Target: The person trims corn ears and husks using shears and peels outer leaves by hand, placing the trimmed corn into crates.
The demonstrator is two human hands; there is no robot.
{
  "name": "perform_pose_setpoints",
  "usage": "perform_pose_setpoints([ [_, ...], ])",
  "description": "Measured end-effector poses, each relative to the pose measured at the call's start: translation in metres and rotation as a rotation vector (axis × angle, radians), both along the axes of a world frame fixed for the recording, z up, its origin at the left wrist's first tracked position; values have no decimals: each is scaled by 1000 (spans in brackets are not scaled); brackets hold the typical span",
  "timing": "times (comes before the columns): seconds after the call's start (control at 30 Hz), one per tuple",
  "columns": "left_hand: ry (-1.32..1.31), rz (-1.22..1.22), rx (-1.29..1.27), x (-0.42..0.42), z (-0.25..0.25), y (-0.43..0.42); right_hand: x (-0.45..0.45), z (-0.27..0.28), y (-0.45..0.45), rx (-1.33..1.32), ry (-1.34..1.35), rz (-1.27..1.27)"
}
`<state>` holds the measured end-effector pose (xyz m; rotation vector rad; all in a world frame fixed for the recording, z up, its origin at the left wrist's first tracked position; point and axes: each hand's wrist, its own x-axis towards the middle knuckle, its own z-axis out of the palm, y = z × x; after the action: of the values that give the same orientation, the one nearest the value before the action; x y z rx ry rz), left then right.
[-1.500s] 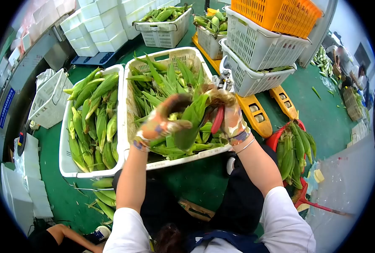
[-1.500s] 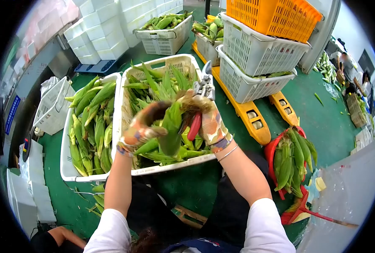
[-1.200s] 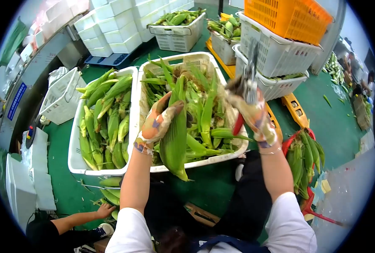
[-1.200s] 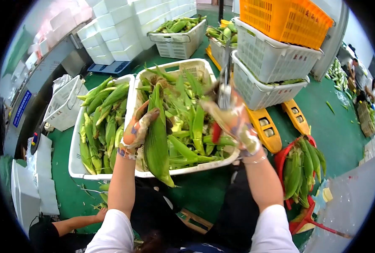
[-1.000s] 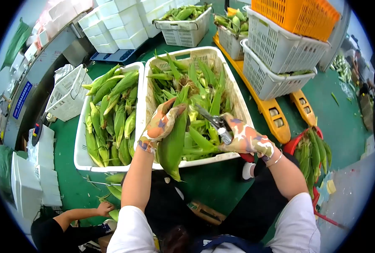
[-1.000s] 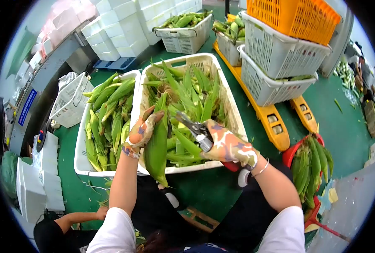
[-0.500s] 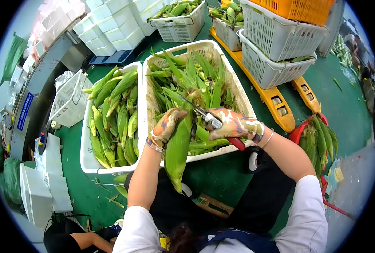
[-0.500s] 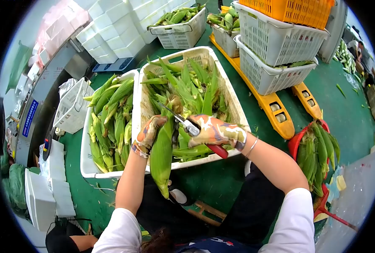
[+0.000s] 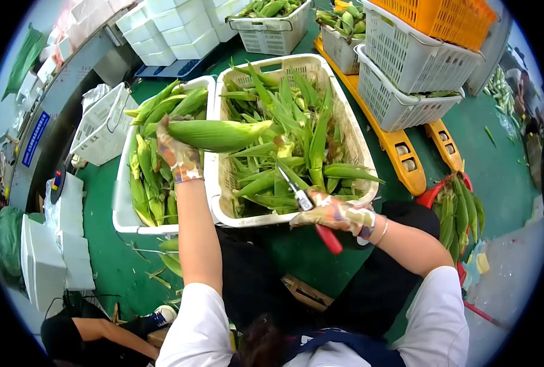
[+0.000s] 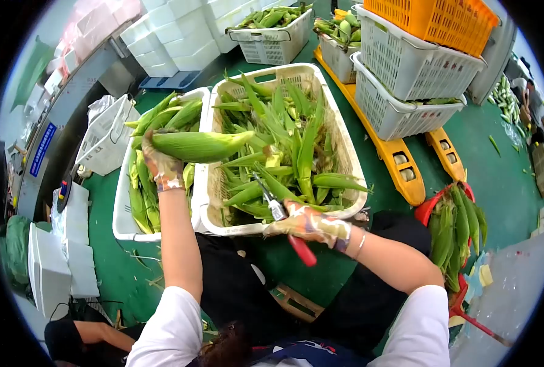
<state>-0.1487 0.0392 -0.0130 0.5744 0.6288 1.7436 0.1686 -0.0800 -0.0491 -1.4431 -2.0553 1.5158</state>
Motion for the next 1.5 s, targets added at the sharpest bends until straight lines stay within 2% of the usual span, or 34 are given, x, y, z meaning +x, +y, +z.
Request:
perform_pose_setpoints([
  [0.07,-153,234,100,15,10,-10,-12,-19,8,-244,202,-43],
  [0.1,-197,203,142,21,13,-15,-18,-4,9,-353,444,-76],
  [0.13,-196,204,145,26,12,-17,-15,-17,18,-101,505,72],
  [0.17,-67,213,243,31,10,-18,-12,-30,26,164,567,184],
  [0.2,63,220,340,38,9,-20,-9,-18,34,558,475,332],
  [0.23,73,61,375,50,20,-33,-14,-27,50,7,745,148],
  [0.27,116,25,423,59,27,-42,-18,-38,62,-562,967,-49],
  [0.33,255,-54,596,66,34,-54,-22,-41,64,-582,955,-70],
  [0.4,236,5,580,69,36,-65,-21,-35,62,480,698,422],
  [0.47,208,-31,585,52,28,-60,-27,-9,47,-332,704,136],
  [0.53,72,158,425,36,21,-54,-41,-22,54,-147,445,19],
  [0.6,-214,224,287,3,4,-36,-44,-28,42,480,-5,-76],
  [0.63,-155,169,217,-7,-3,-40,-41,-43,48,388,-46,-31],
  [0.67,3,242,162,-17,-18,-36,-34,-30,43,258,-3,6],
  [0.7,361,457,44,-18,-32,-37,-19,-62,50,378,17,63],
  [0.73,792,724,28,-35,-57,-24,-12,-21,38,-121,241,79],
  [0.77,321,706,167,-28,-52,-23,-13,5,15,-323,547,-36],
  [0.8,116,700,156,-45,-60,-18,-4,3,21,-407,432,-42],
  [0.83,5,537,224,-40,-28,-41,1,11,25,-277,262,64],
  [0.87,-42,526,201,-57,-57,-17,4,0,35,-2,210,57],
  [0.9,52,444,188,-53,-41,-36,5,-12,45,276,121,21],
  [0.93,-31,388,213,-34,-14,-61,11,-25,59,505,19,-53],
  [0.97,38,376,173,-37,-36,-42,-3,-8,47,611,-212,-20],
  [1.03,-30,226,166,-7,-36,-49,-18,-3,45,702,-445,26],
  [1.07,-31,171,144,3,-43,-42,-19,-22,58,505,-368,13],
  [1.1,-19,300,192,16,-49,-35,-20,-37,71,307,-295,2],
  [1.17,106,536,281,36,-64,-22,-21,-44,79,114,-227,-10],
  [1.23,11,445,278,31,-64,-22,-32,-35,78,365,-206,-31],
  [1.3,0,547,382,22,-63,-12,-38,-34,75,641,-169,-95],
  [1.33,87,628,399,19,-54,-20,-40,-36,71,795,-154,-157],
  [1.37,170,714,412,15,-45,-29,-35,-29,71,777,75,-103],
  [1.4,-82,539,499,11,-55,-29,-30,-20,71,749,301,-46],
  [1.43,-351,376,557,6,-65,-28,-31,-36,95,766,420,-122],
  [1.5,-536,489,510,19,-86,-44,-31,-71,144,818,660,-257],
])
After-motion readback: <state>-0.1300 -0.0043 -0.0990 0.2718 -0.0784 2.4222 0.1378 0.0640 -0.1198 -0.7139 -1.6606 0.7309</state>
